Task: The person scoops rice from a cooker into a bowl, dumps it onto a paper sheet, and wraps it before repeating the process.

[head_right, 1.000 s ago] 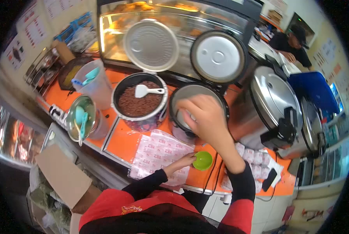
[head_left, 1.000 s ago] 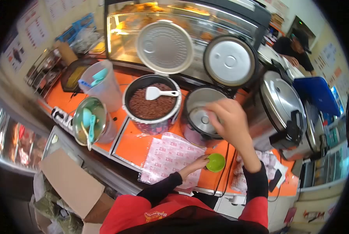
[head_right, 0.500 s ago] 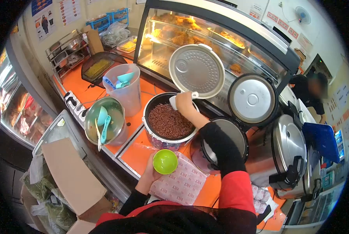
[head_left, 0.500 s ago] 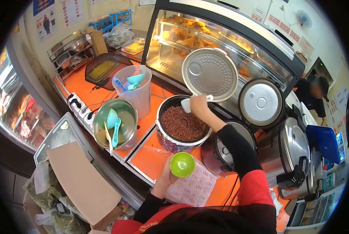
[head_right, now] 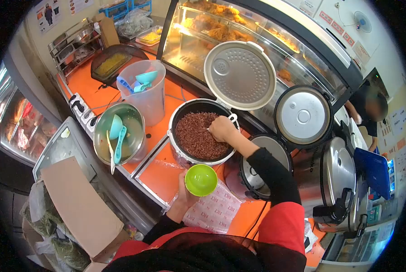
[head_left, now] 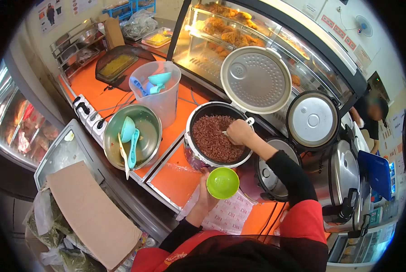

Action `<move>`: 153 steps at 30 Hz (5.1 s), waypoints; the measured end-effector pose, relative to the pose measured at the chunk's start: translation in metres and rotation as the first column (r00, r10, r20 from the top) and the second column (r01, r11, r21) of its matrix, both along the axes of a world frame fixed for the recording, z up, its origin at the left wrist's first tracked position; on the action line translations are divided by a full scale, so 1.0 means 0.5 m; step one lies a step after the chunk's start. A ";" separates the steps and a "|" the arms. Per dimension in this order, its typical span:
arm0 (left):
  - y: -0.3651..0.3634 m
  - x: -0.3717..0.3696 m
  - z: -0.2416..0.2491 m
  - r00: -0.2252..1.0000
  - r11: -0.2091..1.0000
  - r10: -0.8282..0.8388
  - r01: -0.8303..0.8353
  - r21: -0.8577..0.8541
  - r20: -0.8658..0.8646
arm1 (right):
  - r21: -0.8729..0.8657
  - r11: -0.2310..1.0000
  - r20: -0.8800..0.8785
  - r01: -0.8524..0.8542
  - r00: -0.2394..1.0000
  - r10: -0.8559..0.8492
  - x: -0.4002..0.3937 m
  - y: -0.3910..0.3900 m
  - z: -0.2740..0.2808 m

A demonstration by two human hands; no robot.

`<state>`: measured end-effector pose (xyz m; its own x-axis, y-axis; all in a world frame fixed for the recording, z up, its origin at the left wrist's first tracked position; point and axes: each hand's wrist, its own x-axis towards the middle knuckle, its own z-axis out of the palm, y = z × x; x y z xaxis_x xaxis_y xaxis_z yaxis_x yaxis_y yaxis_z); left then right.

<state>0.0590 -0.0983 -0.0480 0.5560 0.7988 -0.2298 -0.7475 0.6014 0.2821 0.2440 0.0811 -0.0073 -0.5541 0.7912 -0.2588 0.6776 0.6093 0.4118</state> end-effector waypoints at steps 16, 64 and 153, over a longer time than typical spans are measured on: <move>-0.006 -0.009 -0.028 0.991 0.986 0.136 -0.135 -0.098 0.006 | 0.268 0.955 -0.168 0.125 0.983 -0.081 0.000 0.101 -0.001; 0.397 0.091 0.073 -0.458 0.546 0.287 0.800 -0.249 -0.841 | -0.709 0.514 -0.176 0.483 0.585 -0.792 -0.009 -0.054 0.020; 0.238 0.052 0.078 0.761 0.920 0.298 -0.067 0.387 -0.576 | 0.433 0.869 -0.279 0.240 0.952 -0.124 -0.116 -0.281 0.103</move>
<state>0.0849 0.0207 -0.0088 0.2216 0.9590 -0.1768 -0.4270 0.2585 0.8665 0.1863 -0.0593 0.0440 -0.3864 0.8802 0.2754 0.8691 0.2476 0.4281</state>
